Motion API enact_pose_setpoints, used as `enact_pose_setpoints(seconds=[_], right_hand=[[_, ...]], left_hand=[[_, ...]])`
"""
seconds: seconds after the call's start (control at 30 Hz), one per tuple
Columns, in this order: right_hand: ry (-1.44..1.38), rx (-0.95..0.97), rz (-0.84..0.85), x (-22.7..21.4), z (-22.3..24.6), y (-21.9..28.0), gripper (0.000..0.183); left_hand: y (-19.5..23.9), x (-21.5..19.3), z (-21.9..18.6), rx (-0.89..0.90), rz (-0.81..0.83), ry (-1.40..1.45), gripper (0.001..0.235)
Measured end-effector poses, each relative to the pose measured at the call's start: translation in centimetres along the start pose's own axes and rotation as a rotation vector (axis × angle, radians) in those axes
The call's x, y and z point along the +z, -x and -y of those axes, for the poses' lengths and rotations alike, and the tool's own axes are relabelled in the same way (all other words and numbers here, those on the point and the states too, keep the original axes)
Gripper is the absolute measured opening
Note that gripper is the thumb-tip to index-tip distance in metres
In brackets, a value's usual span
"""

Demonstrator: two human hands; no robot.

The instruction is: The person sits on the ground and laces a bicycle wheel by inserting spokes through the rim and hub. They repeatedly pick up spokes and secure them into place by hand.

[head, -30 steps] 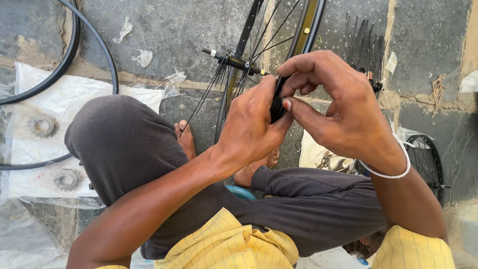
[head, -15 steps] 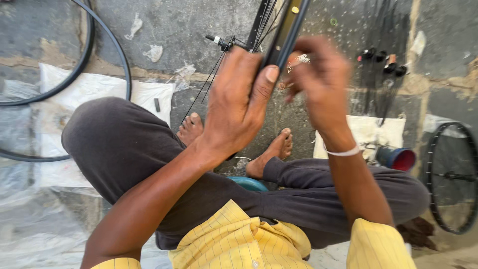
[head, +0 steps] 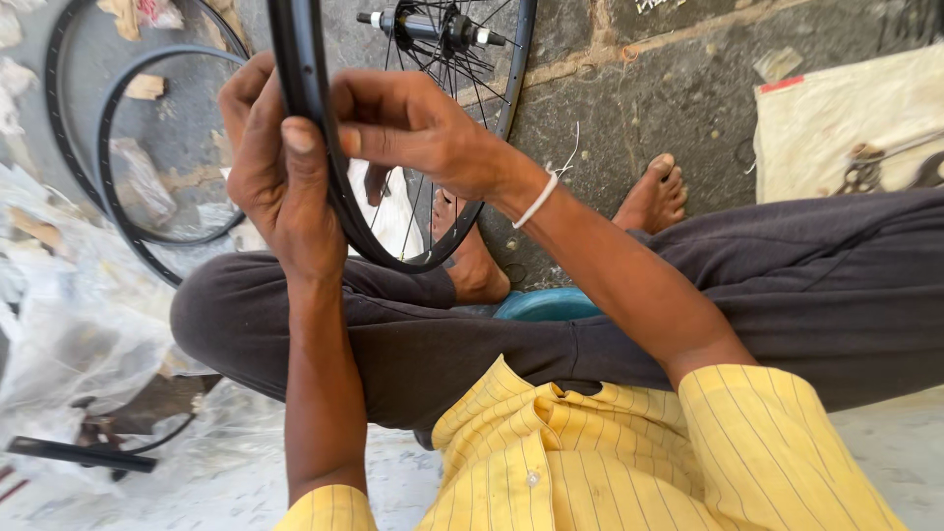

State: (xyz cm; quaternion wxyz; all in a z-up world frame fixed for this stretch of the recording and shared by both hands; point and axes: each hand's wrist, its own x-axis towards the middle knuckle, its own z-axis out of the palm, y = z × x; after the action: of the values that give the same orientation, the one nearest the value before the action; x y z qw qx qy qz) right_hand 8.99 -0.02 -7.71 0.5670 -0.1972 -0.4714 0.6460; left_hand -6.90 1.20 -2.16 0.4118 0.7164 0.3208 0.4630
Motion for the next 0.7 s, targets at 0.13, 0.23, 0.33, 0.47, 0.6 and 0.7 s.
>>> enact_pose_setpoints(seconds=[0.13, 0.23, 0.33, 0.47, 0.6, 0.7], right_hand=[[0.073, 0.046, 0.007, 0.0, -0.9, -0.7, 0.033], [-0.044, -0.06, 0.043, -0.1, -1.1, 0.0, 0.026], [-0.147, -0.127, 0.016, -0.2, -0.8, 0.4, 0.031], [0.096, -0.1, 0.009, 0.9, -1.3, -0.1, 0.027], [-0.175, -0.181, 0.004, -0.1, -1.2, 0.8, 0.033], [-0.055, -0.121, -0.043, 0.2, -1.6, 0.3, 0.034]], left_hand=[[-0.1, -0.1, 0.0, -0.022, -0.023, -0.006, 0.05], [0.2, -0.4, 0.2, 0.02, -0.006, -0.065, 0.048], [0.7, -0.4, 0.6, 0.046, 0.004, -0.099, 0.048], [0.8, -0.5, 0.4, 0.004, -0.011, -0.085, 0.049], [0.6, -0.2, 0.4, 0.027, 0.012, -0.051, 0.048], [0.6, -0.5, 0.6, 0.059, 0.008, -0.107, 0.047]])
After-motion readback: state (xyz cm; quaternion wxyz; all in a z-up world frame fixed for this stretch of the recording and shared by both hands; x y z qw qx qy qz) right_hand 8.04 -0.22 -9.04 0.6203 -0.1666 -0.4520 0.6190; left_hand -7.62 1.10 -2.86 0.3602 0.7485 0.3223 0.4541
